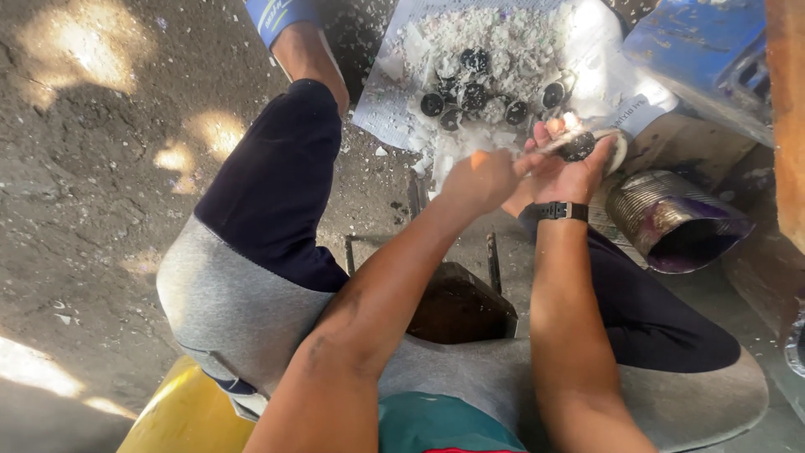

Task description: Scraping excess wax from small circular components using a knife and sorting them into a storage crate.

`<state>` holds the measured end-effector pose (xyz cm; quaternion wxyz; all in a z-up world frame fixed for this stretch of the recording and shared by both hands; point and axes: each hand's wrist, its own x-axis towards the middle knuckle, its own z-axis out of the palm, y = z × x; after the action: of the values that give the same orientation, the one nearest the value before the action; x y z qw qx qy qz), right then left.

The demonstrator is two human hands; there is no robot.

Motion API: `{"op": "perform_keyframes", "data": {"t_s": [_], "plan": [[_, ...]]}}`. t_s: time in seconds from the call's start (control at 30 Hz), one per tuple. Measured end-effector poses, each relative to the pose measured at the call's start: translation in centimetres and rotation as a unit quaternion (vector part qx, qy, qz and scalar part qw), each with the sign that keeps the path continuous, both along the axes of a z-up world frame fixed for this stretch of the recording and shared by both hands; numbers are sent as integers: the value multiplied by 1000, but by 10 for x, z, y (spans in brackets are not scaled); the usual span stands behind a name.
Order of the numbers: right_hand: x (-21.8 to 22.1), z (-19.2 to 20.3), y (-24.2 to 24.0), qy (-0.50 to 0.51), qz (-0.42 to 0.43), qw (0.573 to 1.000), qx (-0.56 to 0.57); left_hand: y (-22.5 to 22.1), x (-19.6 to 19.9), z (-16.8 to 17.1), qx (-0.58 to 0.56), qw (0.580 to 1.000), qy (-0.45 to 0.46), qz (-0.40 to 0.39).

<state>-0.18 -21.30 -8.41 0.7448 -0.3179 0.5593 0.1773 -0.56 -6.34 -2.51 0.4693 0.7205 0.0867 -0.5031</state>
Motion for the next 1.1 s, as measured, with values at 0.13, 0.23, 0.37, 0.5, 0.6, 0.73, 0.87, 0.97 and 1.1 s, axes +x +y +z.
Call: {"op": "perform_keyframes", "data": {"t_s": [0.13,0.23,0.37,0.5,0.6,0.73,0.87,0.97,1.1], "plan": [[14,13,10,-37,33,998,-25,-9,-5,-6,-21,1000,1,-16],[16,30,31,-27,-21,993,-109,-17,-11,-29,-20,1000,-5,0],[11,32,39,-58,32,989,-133,-3,-11,-28,-25,995,14,90],[13,-29,11,-62,372,879,-292,26,-1,-18,15,978,76,194],[24,-109,-63,17,563,607,-561,36,-16,-32,49,969,111,213],[103,-65,38,-122,480,730,-472,31,-27,-38,113,972,120,166],[160,-30,135,-140,537,809,-193,29,-18,-42,51,976,123,171],[180,-41,155,-141,495,851,-104,31,-15,-45,36,970,111,215],[170,-58,121,-167,698,596,-359,29,-29,-59,16,962,64,264]]}}
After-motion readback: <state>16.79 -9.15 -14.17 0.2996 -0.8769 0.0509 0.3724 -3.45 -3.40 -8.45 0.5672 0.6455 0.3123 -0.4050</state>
